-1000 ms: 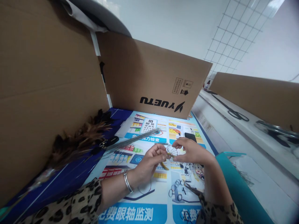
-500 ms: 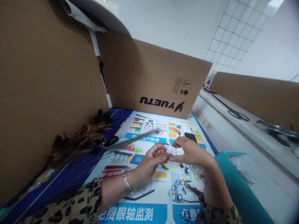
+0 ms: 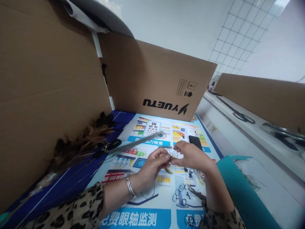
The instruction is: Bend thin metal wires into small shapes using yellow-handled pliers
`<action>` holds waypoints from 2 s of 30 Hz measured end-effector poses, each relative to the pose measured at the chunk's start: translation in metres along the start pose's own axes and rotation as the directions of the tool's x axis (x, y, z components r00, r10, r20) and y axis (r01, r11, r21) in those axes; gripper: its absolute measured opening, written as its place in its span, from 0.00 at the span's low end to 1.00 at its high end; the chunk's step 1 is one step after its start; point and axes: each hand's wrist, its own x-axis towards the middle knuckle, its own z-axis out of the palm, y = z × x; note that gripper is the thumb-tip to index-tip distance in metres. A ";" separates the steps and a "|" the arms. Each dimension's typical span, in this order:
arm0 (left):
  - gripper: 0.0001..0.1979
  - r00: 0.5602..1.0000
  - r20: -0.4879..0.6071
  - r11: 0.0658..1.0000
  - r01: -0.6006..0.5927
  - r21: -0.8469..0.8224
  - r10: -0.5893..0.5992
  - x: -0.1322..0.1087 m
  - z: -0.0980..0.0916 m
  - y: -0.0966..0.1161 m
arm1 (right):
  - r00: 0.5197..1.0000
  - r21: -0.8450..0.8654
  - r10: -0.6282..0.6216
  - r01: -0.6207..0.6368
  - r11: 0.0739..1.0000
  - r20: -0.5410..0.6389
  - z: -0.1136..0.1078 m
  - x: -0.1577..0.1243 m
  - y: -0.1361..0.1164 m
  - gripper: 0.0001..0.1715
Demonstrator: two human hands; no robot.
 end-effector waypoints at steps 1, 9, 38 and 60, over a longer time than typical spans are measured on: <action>0.06 1.000 -0.003 1.000 0.007 -0.007 -0.007 0.000 -0.001 0.000 | 1.000 0.010 0.009 -0.009 1.000 0.009 0.000 0.000 0.000 0.25; 0.07 1.000 0.007 1.000 0.024 0.004 -0.024 0.002 -0.002 -0.001 | 0.997 0.124 0.015 -0.024 0.992 0.070 0.006 0.003 0.011 0.26; 0.05 0.982 0.089 0.927 0.188 -0.326 -0.168 0.007 -0.010 0.004 | 0.975 0.465 -0.189 0.114 0.878 0.117 0.003 -0.001 0.042 0.22; 0.05 0.980 0.139 0.954 0.173 -0.245 -0.142 0.006 -0.009 0.002 | 0.974 0.504 -0.182 0.090 0.859 0.137 0.009 0.001 0.043 0.20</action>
